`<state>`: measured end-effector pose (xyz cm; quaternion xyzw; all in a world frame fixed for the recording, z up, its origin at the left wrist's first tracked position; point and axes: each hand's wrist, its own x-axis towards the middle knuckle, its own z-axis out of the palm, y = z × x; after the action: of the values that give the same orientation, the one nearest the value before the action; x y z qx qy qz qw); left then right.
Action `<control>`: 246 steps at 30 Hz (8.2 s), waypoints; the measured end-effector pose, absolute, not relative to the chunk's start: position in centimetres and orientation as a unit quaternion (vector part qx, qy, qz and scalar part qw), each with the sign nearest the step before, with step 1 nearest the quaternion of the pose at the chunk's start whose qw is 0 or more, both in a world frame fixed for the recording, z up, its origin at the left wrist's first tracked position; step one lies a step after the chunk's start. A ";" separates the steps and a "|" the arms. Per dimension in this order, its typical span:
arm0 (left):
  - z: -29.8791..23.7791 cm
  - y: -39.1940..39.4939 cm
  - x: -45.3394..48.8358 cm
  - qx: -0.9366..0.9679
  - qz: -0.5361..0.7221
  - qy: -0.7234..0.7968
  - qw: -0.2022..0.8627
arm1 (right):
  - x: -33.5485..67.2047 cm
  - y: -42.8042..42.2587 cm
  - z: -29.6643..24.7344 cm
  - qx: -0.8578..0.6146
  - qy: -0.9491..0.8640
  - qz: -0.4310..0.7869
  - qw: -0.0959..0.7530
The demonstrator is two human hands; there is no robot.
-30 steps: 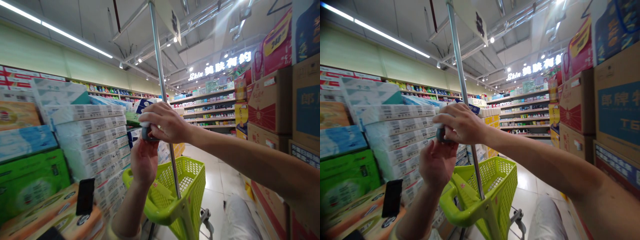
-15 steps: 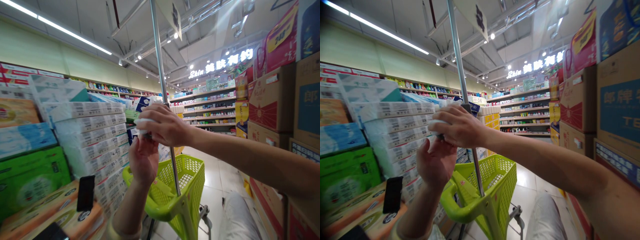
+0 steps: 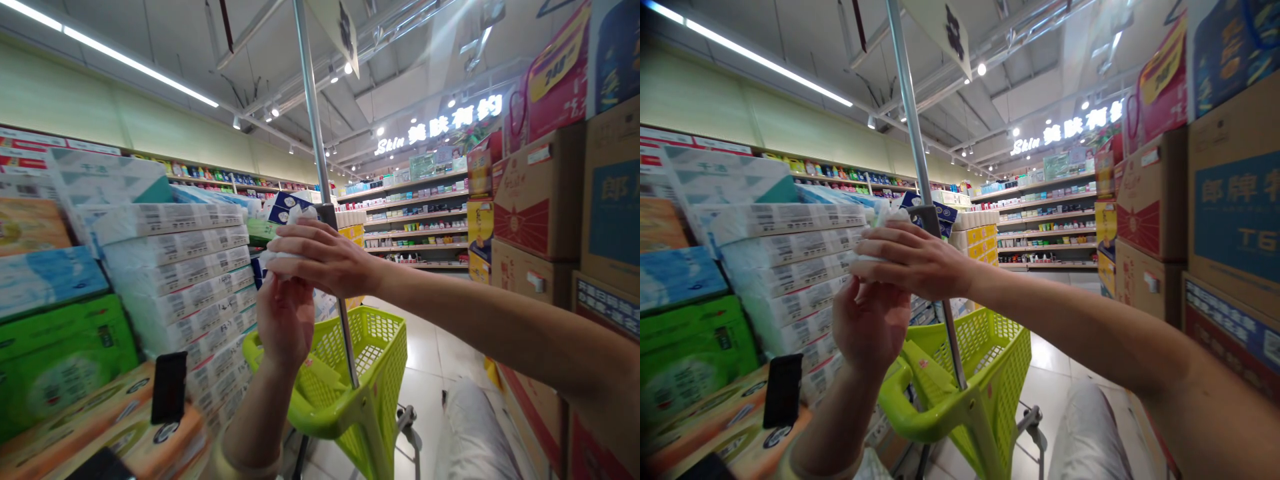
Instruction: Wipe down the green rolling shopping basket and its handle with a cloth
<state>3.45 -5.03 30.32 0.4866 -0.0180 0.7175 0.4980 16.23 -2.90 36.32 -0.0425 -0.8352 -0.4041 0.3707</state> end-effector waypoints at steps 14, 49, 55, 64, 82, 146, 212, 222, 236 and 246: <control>29.9 -4.4 2.8 0.472 0.718 -0.005 0.512 | 16.1 -2.6 32.7 -0.030 -0.833 -0.391 0.390; 30.2 -2.3 2.5 0.588 0.749 0.079 0.296 | 16.7 0.9 33.3 -0.099 -0.518 0.570 0.630; 30.2 -2.0 1.7 0.596 0.748 0.087 0.277 | 16.0 0.5 31.1 -0.084 -0.492 0.602 0.623; 30.4 -1.4 0.1 0.589 0.758 0.111 0.257 | 14.2 -0.1 25.9 -0.132 -0.532 0.587 0.596; 17.2 -2.5 2.5 0.510 0.635 0.339 0.471 | 12.4 -0.9 11.1 -0.261 -0.606 0.425 0.620; 16.0 -4.4 -0.2 0.620 0.587 0.344 0.392 | 13.3 -2.2 5.0 -0.370 -0.754 0.047 0.541; 15.8 -1.8 -1.4 0.647 0.575 0.333 0.374 | 11.4 -0.7 6.7 -0.449 -0.747 0.097 0.480; 15.7 -1.3 -1.9 0.655 0.569 0.361 0.342 | 13.5 0.3 5.5 -0.491 -0.739 0.069 0.456; 8.6 -3.6 1.8 0.827 0.413 0.370 -0.093 | 14.1 1.4 3.2 -0.545 -0.697 -0.005 0.465; 7.3 -2.1 2.2 0.827 0.251 0.469 -0.180 | 15.6 1.9 2.7 -0.533 -0.710 -0.002 0.459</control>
<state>2.21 -2.09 7.33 0.8272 0.4691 0.2512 -0.1805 15.64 1.92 2.72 -0.5332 -0.7105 -0.0020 0.4593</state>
